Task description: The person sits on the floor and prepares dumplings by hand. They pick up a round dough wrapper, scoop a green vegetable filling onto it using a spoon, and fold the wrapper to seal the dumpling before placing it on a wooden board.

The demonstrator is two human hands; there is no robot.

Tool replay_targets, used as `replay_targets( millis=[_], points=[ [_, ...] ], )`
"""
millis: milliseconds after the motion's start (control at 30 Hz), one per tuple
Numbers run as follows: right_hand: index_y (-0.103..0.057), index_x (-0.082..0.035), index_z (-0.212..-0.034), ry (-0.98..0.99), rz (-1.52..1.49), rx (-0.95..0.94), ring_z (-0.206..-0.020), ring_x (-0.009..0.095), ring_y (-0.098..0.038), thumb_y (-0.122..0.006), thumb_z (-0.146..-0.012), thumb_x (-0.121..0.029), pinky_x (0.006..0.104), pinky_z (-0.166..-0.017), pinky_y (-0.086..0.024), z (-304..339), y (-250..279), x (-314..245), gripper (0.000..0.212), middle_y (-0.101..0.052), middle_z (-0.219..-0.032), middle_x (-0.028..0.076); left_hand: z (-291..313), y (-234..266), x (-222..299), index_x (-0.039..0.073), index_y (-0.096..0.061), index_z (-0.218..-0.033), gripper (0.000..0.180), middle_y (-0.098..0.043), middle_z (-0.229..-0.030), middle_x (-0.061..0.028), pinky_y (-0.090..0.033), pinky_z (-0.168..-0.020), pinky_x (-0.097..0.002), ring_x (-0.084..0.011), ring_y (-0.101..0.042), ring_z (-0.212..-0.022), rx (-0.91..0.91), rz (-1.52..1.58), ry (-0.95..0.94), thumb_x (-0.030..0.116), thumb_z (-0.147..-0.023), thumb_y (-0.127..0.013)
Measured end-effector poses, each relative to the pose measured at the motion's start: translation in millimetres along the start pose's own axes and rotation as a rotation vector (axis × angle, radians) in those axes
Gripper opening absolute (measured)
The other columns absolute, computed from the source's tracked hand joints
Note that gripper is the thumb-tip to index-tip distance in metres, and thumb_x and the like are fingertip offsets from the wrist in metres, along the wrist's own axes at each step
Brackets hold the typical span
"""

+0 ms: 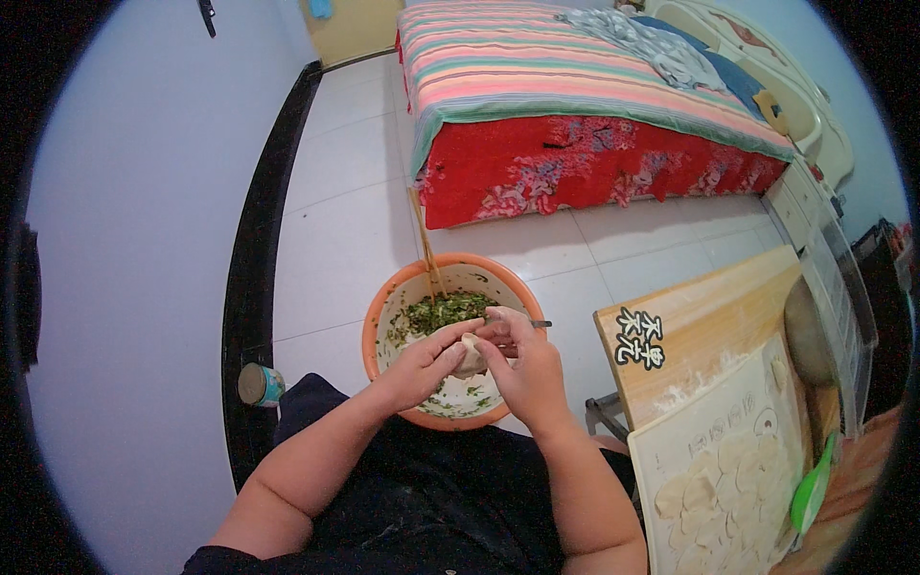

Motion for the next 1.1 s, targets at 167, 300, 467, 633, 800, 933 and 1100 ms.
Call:
replay_targets(
  millis=[167, 300, 467, 633, 800, 933, 1100],
  points=[
    [-0.057, -0.002, -0.11, 0.173, 0.199, -0.02, -0.081, 0.023, -0.067, -0.065, -0.079, 0.0, 0.0307, -0.072, -0.055, 1, -5, -3, 0.032, -0.066, -0.089, 0.013, 1, -3, -2, 0.001, -0.048, -0.129, 0.037, -0.058, -0.119, -0.0086, -0.042, -0.094, -0.0291, -0.0157, -0.054, -0.109, 0.001, 0.023, 0.052, 0.019, -0.097, -0.043],
    [-0.059, -0.002, -0.106, 0.106, 0.041, 0.016, -0.08, 0.023, -0.067, -0.065, -0.078, 0.001, 0.0309, -0.071, -0.055, 1, -4, -6, 0.029, -0.066, -0.088, 0.012, -3, 1, -11, 0.001, -0.051, -0.126, 0.035, -0.061, -0.113, -0.0066, -0.045, -0.09, -0.029, -0.0135, -0.056, -0.102, 0.079, 0.156, 0.071, 0.019, -0.097, -0.045],
    [-0.059, -0.002, -0.105, 0.162, 0.203, -0.004, -0.08, 0.023, -0.067, -0.065, -0.078, 0.001, 0.0312, -0.07, -0.055, 1, -2, -7, 0.028, -0.066, -0.088, 0.012, -2, 0, -13, 0.001, -0.053, -0.125, 0.034, -0.062, -0.109, -0.0072, -0.046, -0.088, -0.0277, -0.0127, -0.058, -0.098, 0.079, 0.096, 0.093, 0.019, -0.096, -0.046],
    [-0.06, -0.004, -0.106, 0.219, 0.207, 0.033, -0.079, 0.024, -0.066, -0.065, -0.078, 0.001, 0.0317, -0.069, -0.054, 3, -4, -7, 0.029, -0.065, -0.087, 0.012, -2, 4, -6, 0.003, -0.053, -0.126, 0.034, -0.063, -0.109, -0.0063, -0.046, -0.086, -0.0266, -0.0124, -0.058, -0.097, 0.16, -0.106, -0.014, 0.019, -0.096, -0.046],
    [-0.059, -0.004, -0.106, 0.148, 0.156, 0.039, -0.079, 0.025, -0.066, -0.064, -0.079, 0.0, 0.032, -0.069, -0.053, 1, 1, 0, 0.028, -0.065, -0.089, 0.013, -3, 2, -7, 0.002, -0.048, -0.13, 0.037, -0.06, -0.116, -0.009, -0.044, -0.089, -0.028, -0.0141, -0.057, -0.102, 0.085, 0.043, 0.065, 0.016, -0.096, -0.046],
    [-0.058, -0.004, -0.111, 0.368, 0.425, 0.018, -0.08, 0.024, -0.067, -0.063, -0.08, 0.001, 0.0314, -0.07, -0.054, 3, -7, -14, 0.032, -0.065, -0.092, 0.012, -1, -6, -3, 0.001, -0.043, -0.133, 0.04, -0.057, -0.12, -0.0083, -0.043, -0.092, -0.028, -0.0134, -0.055, -0.105, -0.035, -0.046, 0.053, 0.015, -0.095, -0.048],
    [-0.057, -0.005, -0.111, 0.099, 0.06, 0.057, -0.083, 0.024, -0.066, -0.063, -0.08, 0.0, 0.0304, -0.072, -0.053, 2, 2, 0, 0.032, -0.065, -0.09, 0.011, -3, 1, -4, 0.003, -0.049, -0.129, 0.037, -0.061, -0.112, -0.0088, -0.044, -0.089, -0.0265, -0.0136, -0.057, -0.1, 0.112, 0.053, 0.043, 0.012, -0.093, -0.05]
  ],
)
Point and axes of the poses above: each hand's wrist, its own z-axis away from the middle knuckle, its own y-axis out of the back of the hand, x = y × z, the point moved 7 cm from there along -z, towards the middle knuckle
